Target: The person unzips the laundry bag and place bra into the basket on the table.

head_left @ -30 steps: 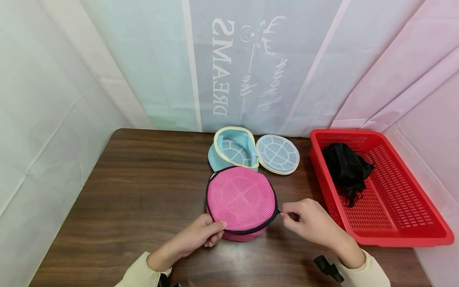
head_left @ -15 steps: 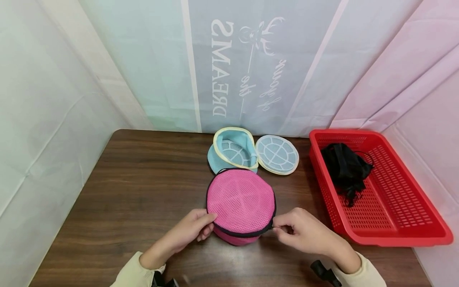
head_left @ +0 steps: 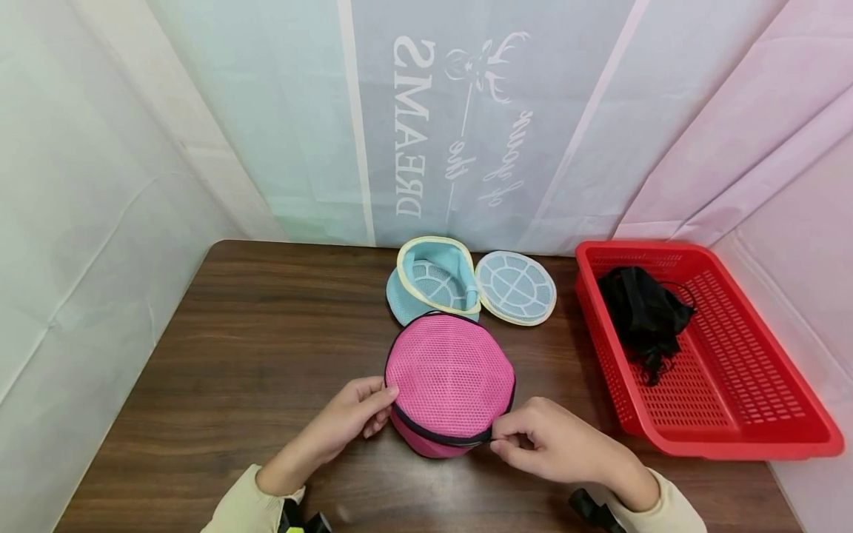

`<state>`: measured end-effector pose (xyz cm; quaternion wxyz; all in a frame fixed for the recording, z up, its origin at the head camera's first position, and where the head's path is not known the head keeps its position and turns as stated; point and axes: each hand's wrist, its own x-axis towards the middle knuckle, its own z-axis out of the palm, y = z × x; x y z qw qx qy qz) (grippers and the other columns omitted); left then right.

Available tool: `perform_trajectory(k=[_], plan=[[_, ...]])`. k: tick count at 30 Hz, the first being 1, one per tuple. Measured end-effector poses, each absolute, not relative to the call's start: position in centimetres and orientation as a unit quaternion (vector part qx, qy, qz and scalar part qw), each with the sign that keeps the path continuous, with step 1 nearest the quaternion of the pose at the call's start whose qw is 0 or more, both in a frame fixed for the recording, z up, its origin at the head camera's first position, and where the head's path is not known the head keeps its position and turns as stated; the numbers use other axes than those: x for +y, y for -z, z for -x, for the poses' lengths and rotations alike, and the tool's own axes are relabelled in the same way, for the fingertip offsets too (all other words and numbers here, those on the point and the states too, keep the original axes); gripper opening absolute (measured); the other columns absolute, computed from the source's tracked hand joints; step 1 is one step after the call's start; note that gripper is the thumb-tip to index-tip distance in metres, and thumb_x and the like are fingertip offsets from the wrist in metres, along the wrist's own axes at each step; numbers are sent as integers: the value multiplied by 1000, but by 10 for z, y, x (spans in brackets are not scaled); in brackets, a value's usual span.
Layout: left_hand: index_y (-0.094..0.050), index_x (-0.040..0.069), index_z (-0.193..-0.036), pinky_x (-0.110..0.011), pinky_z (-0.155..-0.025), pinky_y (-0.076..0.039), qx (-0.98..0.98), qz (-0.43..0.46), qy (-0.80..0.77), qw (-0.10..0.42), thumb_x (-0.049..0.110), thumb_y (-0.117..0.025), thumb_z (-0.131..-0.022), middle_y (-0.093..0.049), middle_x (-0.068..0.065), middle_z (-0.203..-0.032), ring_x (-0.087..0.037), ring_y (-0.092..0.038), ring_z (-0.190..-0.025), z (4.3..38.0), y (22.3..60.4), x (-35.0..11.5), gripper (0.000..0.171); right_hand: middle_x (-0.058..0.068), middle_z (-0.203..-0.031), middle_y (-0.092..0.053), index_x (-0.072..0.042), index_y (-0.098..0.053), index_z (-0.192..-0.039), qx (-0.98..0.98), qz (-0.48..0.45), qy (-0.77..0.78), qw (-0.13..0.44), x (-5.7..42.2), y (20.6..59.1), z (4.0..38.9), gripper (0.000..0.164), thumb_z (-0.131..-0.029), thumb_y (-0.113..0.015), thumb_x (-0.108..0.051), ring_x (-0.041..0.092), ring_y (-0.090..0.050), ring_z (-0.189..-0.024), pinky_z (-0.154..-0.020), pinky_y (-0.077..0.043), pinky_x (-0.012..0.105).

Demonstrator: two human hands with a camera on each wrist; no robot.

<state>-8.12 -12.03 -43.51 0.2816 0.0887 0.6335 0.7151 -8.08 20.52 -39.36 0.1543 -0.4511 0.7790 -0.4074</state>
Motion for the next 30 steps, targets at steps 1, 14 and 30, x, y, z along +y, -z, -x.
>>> perform_trajectory(k=[1,14,30], plan=[[-41,-18,-88,-17,-52,-35,634,-96,-714,281,17,-50,-107,-48,2,-68,-5,-41,-56,81,436,-121,41,-11,-60,-36,-21,-51,-71,778,452,408,156,204,393,81,34,-95,-69,-5,-13,-27,-62,-51,-24,6],[-54,-25,-87,-15,-52,-40,618,-143,-696,336,20,-52,-106,-57,5,-68,-1,-47,-56,73,440,-115,48,-18,-62,-35,-25,-52,-74,783,468,385,141,192,390,78,32,-99,-67,-13,-17,-27,-62,-51,-25,5],[-63,-17,-81,-22,-43,-35,588,-265,-659,386,32,-38,-112,-50,-32,-63,-4,-49,-53,69,437,-110,63,-19,-65,-36,-27,-57,-78,801,468,363,90,174,388,74,25,-101,-66,-21,-19,-25,-62,-50,-27,4]])
